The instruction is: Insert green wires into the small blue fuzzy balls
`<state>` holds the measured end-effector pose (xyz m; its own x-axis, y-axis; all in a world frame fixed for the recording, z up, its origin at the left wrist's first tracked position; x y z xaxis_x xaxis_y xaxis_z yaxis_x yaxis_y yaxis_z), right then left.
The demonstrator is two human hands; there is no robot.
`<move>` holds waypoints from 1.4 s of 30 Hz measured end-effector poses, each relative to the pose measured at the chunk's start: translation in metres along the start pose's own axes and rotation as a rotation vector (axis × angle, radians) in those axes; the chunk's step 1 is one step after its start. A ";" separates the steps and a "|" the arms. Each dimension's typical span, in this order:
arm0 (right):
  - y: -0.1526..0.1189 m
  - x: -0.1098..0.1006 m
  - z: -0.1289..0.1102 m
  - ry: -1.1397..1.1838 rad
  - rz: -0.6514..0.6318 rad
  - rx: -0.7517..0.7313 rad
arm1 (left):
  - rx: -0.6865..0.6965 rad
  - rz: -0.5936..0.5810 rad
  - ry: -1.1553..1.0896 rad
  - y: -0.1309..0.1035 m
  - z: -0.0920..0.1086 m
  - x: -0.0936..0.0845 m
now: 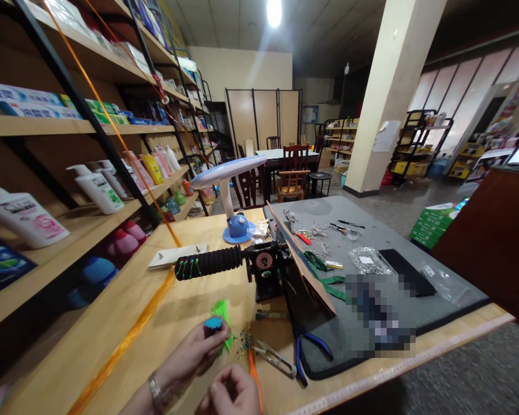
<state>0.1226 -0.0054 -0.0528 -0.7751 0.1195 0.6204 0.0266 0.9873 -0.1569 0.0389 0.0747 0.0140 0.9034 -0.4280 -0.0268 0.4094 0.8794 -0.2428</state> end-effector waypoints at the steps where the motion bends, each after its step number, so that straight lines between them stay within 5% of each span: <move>1: 0.002 0.000 -0.003 0.017 0.015 -0.005 | -0.007 0.016 -0.041 -0.004 -0.001 0.000; 10: 0.012 0.012 -0.014 0.081 -0.005 -0.042 | -0.157 0.158 -0.582 -0.034 -0.022 0.008; 19: 0.022 0.009 -0.006 0.085 -0.130 -0.002 | -0.187 0.193 -0.610 -0.036 -0.028 0.009; 42: 0.016 0.017 -0.020 0.121 -0.123 0.064 | -0.168 0.162 -0.553 -0.040 -0.027 0.009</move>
<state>0.1220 0.0148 -0.0294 -0.6885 0.0140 0.7251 -0.1071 0.9869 -0.1207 0.0272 0.0298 -0.0022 0.9033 -0.0793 0.4215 0.2759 0.8600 -0.4293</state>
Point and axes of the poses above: each hand's wrist, its own y-axis towards the middle knuckle, its own x-axis out of the palm, z = x × y, the point moved 4 cm from there along y, towards the middle knuckle, and after that the axes turned 8 degrees about y, right-handed, at the moved point
